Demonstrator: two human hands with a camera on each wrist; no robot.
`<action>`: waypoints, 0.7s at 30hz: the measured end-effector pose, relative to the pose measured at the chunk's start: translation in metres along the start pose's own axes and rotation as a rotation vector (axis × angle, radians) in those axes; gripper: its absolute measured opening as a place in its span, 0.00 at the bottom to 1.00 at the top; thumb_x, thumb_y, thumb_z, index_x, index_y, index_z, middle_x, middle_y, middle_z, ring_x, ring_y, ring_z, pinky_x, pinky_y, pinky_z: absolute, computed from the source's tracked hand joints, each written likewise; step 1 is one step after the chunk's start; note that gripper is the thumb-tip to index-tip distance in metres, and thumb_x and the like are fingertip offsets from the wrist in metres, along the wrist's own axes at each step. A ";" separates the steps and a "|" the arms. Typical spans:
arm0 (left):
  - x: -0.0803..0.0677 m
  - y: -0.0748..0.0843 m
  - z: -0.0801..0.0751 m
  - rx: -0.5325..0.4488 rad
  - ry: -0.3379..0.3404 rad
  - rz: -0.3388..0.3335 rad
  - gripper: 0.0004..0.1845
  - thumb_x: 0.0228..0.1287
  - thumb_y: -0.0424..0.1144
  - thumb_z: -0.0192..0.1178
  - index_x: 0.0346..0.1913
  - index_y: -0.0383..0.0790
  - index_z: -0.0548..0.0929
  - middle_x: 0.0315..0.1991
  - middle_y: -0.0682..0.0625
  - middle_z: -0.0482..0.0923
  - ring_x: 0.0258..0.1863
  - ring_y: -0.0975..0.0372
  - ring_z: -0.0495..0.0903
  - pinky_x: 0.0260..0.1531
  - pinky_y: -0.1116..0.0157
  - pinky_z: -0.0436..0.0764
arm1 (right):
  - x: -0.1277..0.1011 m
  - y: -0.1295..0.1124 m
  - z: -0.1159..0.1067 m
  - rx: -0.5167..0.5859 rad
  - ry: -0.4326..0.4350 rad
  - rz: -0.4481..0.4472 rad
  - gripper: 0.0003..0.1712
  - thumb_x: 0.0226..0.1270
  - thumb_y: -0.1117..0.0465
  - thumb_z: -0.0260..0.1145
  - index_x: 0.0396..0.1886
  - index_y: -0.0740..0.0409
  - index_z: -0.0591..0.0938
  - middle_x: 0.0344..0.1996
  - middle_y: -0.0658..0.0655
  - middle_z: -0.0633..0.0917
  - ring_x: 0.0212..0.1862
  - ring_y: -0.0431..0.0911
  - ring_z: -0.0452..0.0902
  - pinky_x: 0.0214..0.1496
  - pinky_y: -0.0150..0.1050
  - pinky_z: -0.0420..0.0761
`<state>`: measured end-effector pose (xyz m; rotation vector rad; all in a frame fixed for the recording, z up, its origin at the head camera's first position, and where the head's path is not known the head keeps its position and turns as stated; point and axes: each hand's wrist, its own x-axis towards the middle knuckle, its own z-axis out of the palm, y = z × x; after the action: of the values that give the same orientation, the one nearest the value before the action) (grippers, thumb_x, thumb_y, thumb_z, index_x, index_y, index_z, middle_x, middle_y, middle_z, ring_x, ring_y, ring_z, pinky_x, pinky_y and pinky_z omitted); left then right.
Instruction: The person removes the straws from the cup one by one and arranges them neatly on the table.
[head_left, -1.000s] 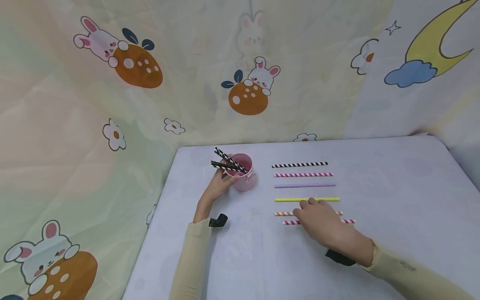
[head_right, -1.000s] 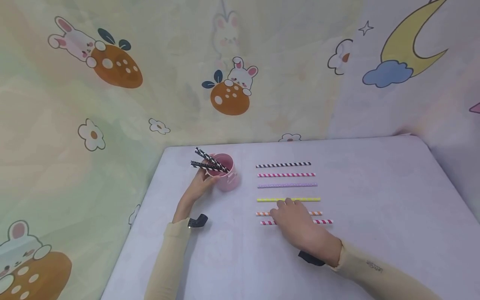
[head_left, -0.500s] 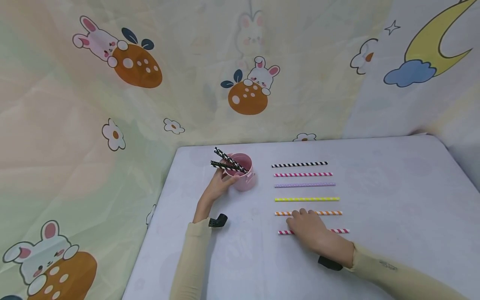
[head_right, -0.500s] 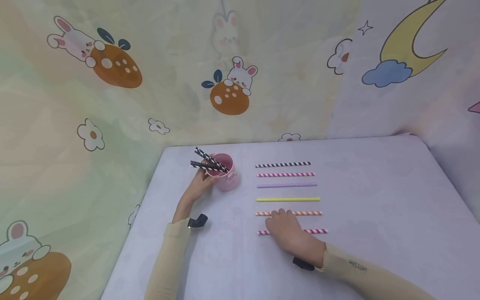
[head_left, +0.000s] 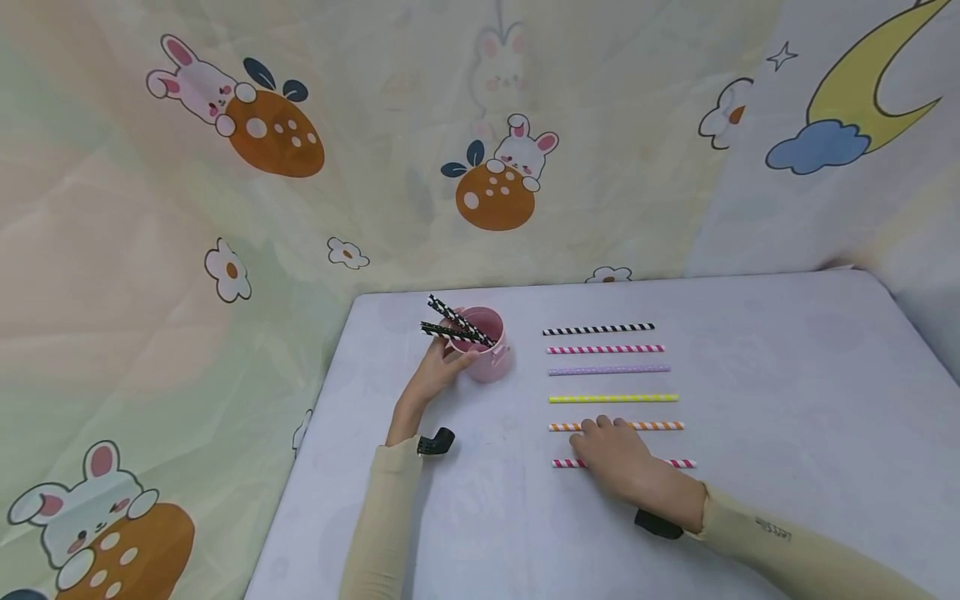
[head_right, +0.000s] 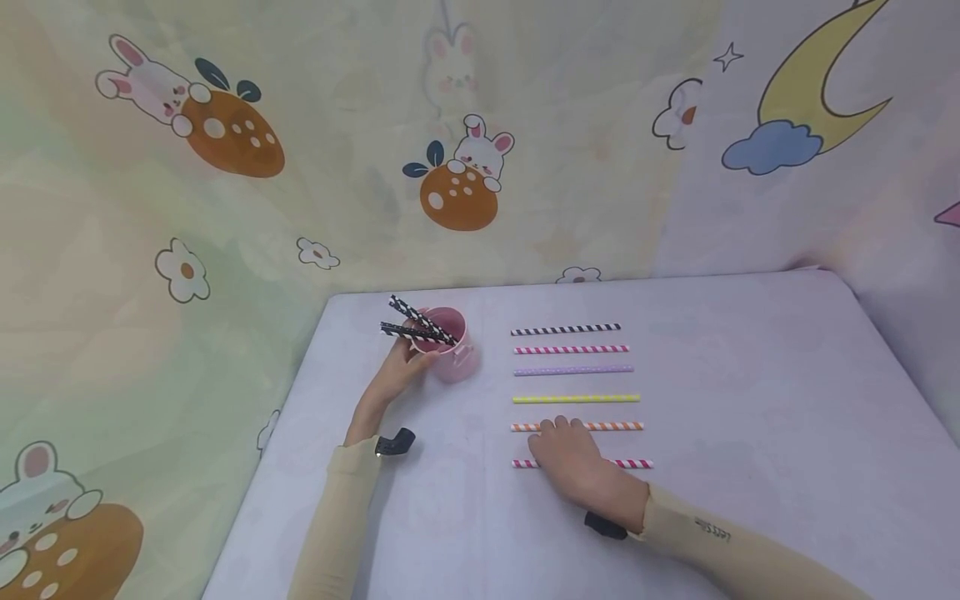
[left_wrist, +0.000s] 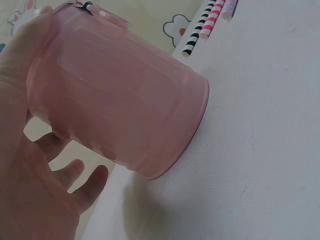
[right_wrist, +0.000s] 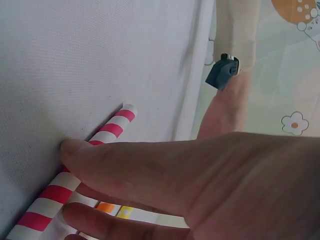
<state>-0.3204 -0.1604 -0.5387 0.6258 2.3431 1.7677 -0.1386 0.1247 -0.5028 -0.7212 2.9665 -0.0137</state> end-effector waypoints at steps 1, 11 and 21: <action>0.000 0.000 0.000 0.004 0.001 -0.004 0.45 0.65 0.47 0.69 0.79 0.47 0.55 0.76 0.43 0.59 0.76 0.49 0.60 0.75 0.46 0.61 | 0.000 0.000 0.000 0.004 0.002 -0.001 0.08 0.55 0.70 0.74 0.34 0.59 0.84 0.30 0.58 0.81 0.33 0.53 0.74 0.35 0.47 0.77; -0.006 0.028 0.000 0.002 -0.033 -0.051 0.43 0.67 0.31 0.63 0.80 0.39 0.51 0.77 0.38 0.56 0.75 0.46 0.60 0.76 0.46 0.61 | 0.001 0.001 0.002 0.040 -0.017 0.015 0.06 0.58 0.68 0.73 0.36 0.60 0.85 0.30 0.58 0.81 0.33 0.52 0.73 0.35 0.47 0.77; -0.009 0.035 0.000 -0.020 -0.034 -0.041 0.43 0.67 0.32 0.64 0.80 0.40 0.52 0.77 0.37 0.57 0.75 0.45 0.60 0.76 0.46 0.60 | 0.008 0.017 -0.016 0.211 -0.056 0.013 0.13 0.54 0.59 0.76 0.36 0.57 0.82 0.30 0.51 0.79 0.35 0.47 0.72 0.36 0.43 0.76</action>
<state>-0.3042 -0.1561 -0.5069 0.5959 2.2972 1.7470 -0.1544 0.1358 -0.4883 -0.6628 2.8581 -0.2955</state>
